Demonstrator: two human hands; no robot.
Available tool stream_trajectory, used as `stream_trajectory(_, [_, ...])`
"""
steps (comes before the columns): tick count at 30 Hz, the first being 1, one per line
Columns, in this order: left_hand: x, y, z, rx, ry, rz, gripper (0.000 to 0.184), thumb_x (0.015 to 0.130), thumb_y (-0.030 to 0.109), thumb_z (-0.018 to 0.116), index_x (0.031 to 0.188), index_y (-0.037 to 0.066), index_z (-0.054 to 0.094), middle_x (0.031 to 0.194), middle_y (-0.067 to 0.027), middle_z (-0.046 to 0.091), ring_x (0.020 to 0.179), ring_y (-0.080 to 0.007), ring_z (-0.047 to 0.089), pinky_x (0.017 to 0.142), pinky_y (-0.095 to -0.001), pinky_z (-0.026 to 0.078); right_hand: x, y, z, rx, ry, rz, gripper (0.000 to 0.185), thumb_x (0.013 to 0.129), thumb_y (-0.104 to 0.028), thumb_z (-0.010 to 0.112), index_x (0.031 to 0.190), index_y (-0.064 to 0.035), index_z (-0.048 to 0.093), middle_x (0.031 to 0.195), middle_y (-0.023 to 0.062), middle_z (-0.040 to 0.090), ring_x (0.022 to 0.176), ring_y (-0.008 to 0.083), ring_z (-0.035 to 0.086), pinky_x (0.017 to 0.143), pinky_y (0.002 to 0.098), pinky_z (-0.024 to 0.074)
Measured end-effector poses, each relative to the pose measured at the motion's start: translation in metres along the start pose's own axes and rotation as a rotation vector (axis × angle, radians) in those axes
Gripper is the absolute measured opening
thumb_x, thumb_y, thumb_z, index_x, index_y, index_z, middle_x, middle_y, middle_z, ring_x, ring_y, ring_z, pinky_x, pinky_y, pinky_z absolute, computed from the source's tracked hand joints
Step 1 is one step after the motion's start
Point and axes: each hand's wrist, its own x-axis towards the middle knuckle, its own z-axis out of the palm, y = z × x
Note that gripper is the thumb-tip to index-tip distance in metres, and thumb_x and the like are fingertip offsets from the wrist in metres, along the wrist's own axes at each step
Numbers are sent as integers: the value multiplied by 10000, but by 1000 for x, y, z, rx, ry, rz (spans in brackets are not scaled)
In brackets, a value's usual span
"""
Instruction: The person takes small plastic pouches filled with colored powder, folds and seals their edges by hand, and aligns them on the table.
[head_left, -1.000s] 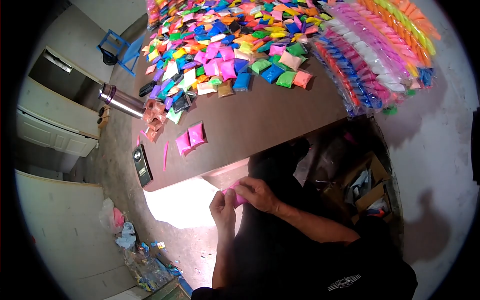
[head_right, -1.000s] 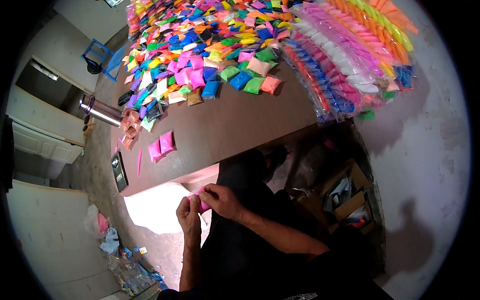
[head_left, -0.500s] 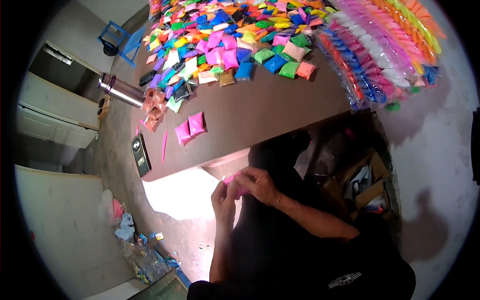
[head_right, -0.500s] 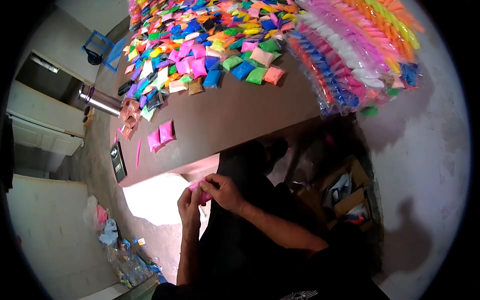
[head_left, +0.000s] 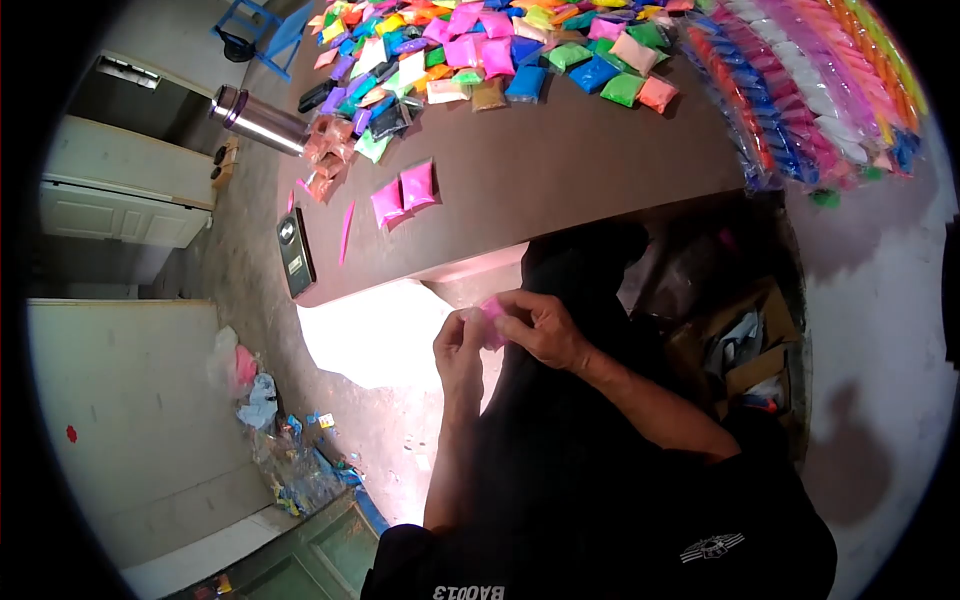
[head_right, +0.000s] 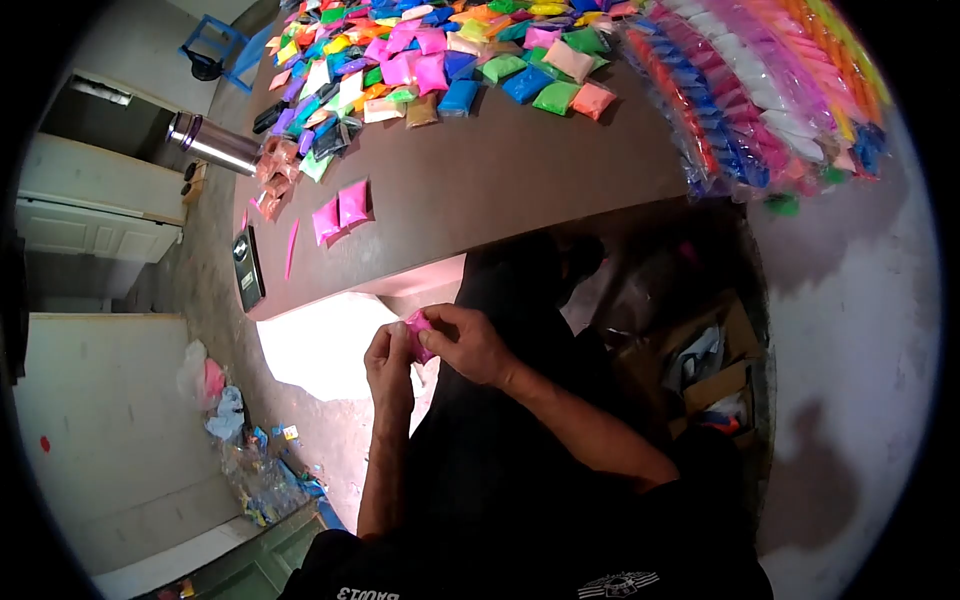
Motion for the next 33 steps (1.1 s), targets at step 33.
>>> stream_trajectory(33, [7, -3, -13, 53, -10, 63, 155, 1002, 179, 658, 978, 26, 665, 885, -4, 667, 825, -97, 609, 761, -254, 495, -3, 10, 6, -254, 126, 31, 265, 900, -194, 751, 1073, -1, 696, 875, 72, 692, 752, 125, 632, 701, 270, 527])
